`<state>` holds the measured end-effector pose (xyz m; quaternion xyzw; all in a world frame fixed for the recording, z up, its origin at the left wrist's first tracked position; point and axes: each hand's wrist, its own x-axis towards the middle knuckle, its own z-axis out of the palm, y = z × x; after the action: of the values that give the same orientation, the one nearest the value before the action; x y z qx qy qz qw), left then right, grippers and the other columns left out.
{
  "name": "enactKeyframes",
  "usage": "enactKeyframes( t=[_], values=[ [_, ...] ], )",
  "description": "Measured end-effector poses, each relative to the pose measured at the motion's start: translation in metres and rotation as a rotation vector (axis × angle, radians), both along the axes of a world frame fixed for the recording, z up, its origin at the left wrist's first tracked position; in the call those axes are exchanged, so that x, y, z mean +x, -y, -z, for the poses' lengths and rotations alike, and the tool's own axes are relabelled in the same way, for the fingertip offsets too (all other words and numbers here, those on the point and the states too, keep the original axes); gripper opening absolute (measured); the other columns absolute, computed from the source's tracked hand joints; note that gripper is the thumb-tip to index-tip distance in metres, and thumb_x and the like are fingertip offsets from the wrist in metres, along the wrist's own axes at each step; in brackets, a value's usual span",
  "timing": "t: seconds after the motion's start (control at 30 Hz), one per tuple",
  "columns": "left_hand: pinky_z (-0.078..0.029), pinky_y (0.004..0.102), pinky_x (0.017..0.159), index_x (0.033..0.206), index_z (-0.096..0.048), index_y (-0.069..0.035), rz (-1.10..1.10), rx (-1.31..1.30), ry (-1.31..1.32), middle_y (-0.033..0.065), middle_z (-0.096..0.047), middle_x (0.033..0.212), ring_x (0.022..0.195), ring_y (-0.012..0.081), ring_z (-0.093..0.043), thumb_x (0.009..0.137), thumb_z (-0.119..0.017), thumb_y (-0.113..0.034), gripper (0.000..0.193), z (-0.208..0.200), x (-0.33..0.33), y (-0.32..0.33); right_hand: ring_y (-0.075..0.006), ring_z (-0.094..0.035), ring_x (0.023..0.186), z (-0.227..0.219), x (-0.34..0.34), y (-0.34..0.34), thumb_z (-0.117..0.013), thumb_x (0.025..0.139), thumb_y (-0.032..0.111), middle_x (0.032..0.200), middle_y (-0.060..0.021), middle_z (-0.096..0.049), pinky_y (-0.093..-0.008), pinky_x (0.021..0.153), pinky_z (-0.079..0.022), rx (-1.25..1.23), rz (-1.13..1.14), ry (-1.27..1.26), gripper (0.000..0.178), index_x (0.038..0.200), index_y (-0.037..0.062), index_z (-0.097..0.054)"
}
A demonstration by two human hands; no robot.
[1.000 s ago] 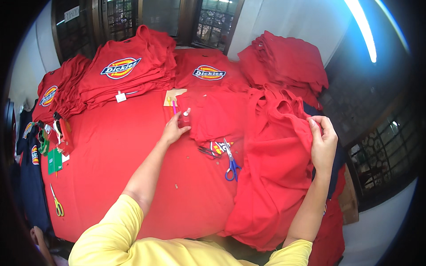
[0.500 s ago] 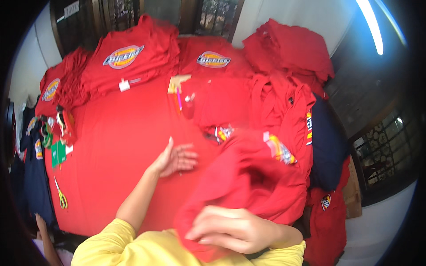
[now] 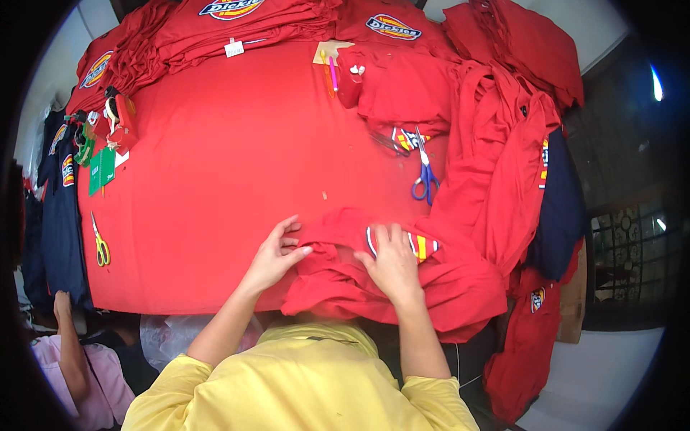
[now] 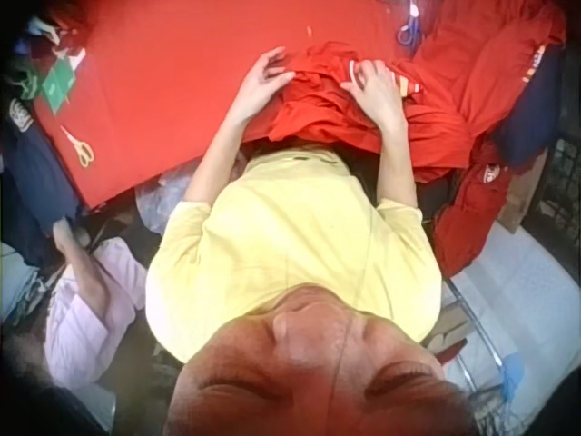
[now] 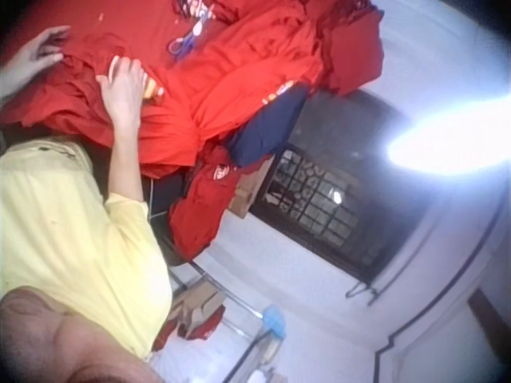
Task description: The person picks up red shirts from a large pile, spreads each one out on a table, and uses a lint roller and small shears to remove debris and loose threads.
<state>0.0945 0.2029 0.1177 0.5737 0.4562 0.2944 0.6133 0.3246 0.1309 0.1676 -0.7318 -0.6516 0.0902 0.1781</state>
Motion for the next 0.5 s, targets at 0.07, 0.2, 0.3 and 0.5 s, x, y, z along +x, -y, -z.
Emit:
enactKeyframes(
  t=[0.07,0.2,0.3,0.5],
  values=[
    [-0.05,0.0356,0.089,0.13,-0.052,0.0,0.119,0.164,-0.305,0.0153,-0.061,0.119,0.103,0.0233,-0.061,0.085,-0.07,-0.015,0.05,-0.008,0.008,0.005,-0.0421,-0.055,0.101,0.039,-0.015,0.009,-0.072,0.082,0.02,0.116,-0.0245,-0.047,-0.048,0.083,-0.048,0.041,0.096,0.034,0.054,0.126,0.0019,-0.048],
    [-0.051,0.0339,0.085,0.109,-0.063,0.001,-0.101,0.41,-0.135,0.0151,-0.066,0.098,0.093,0.0245,-0.065,0.084,-0.055,0.001,0.026,0.003,-0.017,0.003,-0.0466,-0.056,0.096,0.04,-0.062,0.054,-0.063,0.09,0.022,0.1,-0.028,-0.056,-0.0505,0.085,-0.046,-0.209,-0.303,-0.366,0.028,0.098,-0.004,-0.055],
    [-0.051,0.0291,0.07,0.098,-0.063,0.001,-0.134,0.186,0.1,0.0044,-0.064,0.088,0.078,0.0113,-0.061,0.084,-0.054,0.005,0.017,-0.046,-0.038,0.025,-0.0422,-0.062,0.094,-0.023,-0.082,0.061,-0.064,0.088,0.047,0.109,-0.0261,-0.061,-0.046,0.085,-0.047,-0.581,-0.515,-0.51,0.055,0.11,-0.0027,-0.06],
    [-0.05,0.0339,0.059,0.091,-0.068,-0.006,0.057,0.924,-0.125,0.0072,-0.062,0.077,0.068,0.0256,-0.062,0.075,-0.074,-0.007,0.017,-0.121,-0.033,0.102,-0.0186,-0.065,0.077,-0.048,-0.063,0.05,-0.066,0.09,0.036,0.075,-0.0093,-0.064,-0.0313,0.073,-0.05,-0.701,-0.583,-0.912,0.039,0.109,0.0014,-0.065]
  ],
)
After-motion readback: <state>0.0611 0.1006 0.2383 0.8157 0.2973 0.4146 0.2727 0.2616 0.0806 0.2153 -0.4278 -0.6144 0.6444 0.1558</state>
